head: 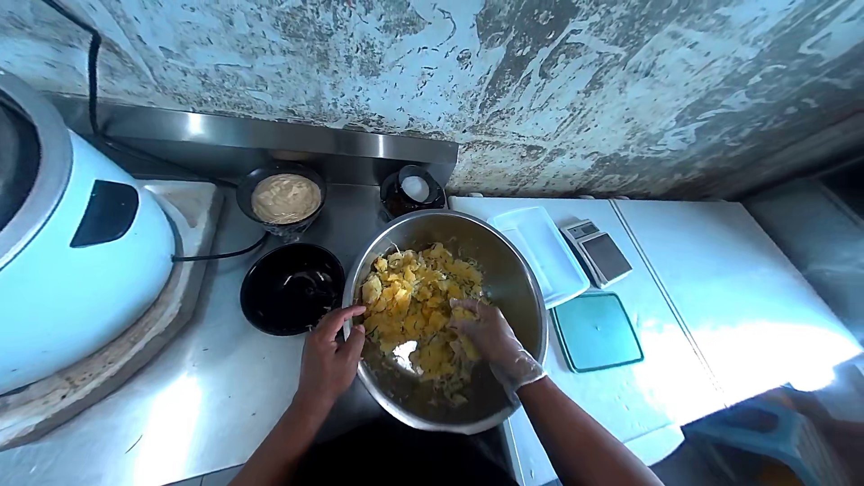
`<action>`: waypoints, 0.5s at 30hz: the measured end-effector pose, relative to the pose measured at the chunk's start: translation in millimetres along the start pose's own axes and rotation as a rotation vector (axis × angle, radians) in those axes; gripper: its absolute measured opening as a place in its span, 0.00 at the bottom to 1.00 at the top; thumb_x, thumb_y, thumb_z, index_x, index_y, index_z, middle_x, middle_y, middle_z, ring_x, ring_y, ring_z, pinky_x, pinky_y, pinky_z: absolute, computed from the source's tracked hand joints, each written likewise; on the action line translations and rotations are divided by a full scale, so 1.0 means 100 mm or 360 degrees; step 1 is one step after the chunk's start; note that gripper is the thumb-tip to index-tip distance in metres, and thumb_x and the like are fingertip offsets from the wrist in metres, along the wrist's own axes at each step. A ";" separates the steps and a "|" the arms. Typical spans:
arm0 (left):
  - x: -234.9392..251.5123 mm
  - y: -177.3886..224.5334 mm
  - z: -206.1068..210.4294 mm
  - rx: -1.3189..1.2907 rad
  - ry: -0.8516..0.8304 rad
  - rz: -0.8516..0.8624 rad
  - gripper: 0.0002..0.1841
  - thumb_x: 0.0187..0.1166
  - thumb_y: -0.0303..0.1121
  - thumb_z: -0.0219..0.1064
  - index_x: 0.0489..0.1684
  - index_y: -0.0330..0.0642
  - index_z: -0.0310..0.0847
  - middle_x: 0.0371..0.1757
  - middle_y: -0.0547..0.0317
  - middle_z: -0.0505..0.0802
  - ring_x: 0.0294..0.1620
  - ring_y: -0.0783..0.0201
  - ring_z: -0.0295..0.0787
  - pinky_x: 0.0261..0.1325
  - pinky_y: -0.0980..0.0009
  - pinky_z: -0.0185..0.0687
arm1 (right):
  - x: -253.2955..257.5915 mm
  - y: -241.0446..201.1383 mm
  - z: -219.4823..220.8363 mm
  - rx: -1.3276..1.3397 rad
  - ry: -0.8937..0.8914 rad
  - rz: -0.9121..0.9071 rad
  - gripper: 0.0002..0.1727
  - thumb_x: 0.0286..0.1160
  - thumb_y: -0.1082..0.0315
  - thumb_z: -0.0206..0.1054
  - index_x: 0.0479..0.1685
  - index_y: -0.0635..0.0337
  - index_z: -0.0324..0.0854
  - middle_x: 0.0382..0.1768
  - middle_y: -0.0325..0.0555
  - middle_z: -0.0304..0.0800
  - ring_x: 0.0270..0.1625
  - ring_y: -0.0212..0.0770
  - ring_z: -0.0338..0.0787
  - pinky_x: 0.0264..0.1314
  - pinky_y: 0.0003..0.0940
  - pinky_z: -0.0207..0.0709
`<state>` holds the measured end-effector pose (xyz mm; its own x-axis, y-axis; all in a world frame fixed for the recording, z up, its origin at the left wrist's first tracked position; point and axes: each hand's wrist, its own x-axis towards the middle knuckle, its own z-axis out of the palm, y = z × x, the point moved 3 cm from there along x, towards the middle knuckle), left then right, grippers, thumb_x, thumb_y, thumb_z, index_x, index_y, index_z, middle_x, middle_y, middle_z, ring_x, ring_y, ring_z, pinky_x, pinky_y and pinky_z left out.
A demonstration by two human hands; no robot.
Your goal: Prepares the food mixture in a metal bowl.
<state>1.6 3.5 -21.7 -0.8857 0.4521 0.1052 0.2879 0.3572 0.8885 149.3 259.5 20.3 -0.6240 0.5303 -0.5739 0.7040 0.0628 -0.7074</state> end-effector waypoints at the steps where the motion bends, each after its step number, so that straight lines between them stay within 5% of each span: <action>1: 0.00 0.00 0.00 0.0008 -0.0007 0.0002 0.19 0.72 0.40 0.59 0.55 0.48 0.91 0.55 0.60 0.94 0.54 0.70 0.90 0.54 0.67 0.85 | 0.01 -0.03 -0.02 0.0018 0.0055 -0.0011 0.20 0.80 0.67 0.69 0.70 0.52 0.83 0.54 0.52 0.92 0.42 0.44 0.95 0.45 0.43 0.92; 4: 0.00 -0.01 0.00 -0.0004 -0.0003 -0.0001 0.19 0.72 0.39 0.59 0.55 0.48 0.91 0.55 0.61 0.94 0.54 0.71 0.90 0.53 0.68 0.85 | 0.06 -0.04 -0.04 0.0287 0.0148 -0.0081 0.14 0.82 0.61 0.70 0.59 0.55 0.88 0.46 0.50 0.92 0.41 0.42 0.91 0.44 0.41 0.86; 6: 0.00 -0.01 0.00 -0.0013 -0.0007 -0.0002 0.19 0.72 0.39 0.59 0.56 0.48 0.91 0.55 0.61 0.94 0.53 0.72 0.90 0.52 0.70 0.85 | 0.09 -0.03 -0.07 0.0521 0.0015 0.0113 0.20 0.77 0.58 0.73 0.66 0.53 0.85 0.50 0.50 0.90 0.43 0.41 0.89 0.41 0.36 0.82; 9: 0.00 -0.01 0.00 -0.0021 -0.0004 0.0008 0.19 0.71 0.39 0.60 0.55 0.48 0.91 0.55 0.60 0.94 0.53 0.73 0.89 0.53 0.71 0.84 | 0.10 0.02 -0.11 0.0708 -0.0068 0.0314 0.28 0.69 0.75 0.73 0.73 0.50 0.79 0.56 0.53 0.86 0.43 0.44 0.89 0.39 0.36 0.85; 15: -0.01 -0.02 0.00 -0.0037 0.0010 0.0022 0.19 0.72 0.39 0.60 0.55 0.46 0.91 0.56 0.59 0.94 0.57 0.71 0.89 0.57 0.69 0.85 | 0.03 -0.04 -0.17 0.0520 0.0009 0.0120 0.23 0.76 0.77 0.67 0.71 0.57 0.81 0.55 0.55 0.90 0.39 0.47 0.93 0.39 0.39 0.90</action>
<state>2.0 3.0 -23.4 -0.8840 0.4518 0.1203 0.2918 0.3321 0.8970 150.4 275.0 28.8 -0.5717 0.5278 -0.6282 0.6017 -0.2508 -0.7583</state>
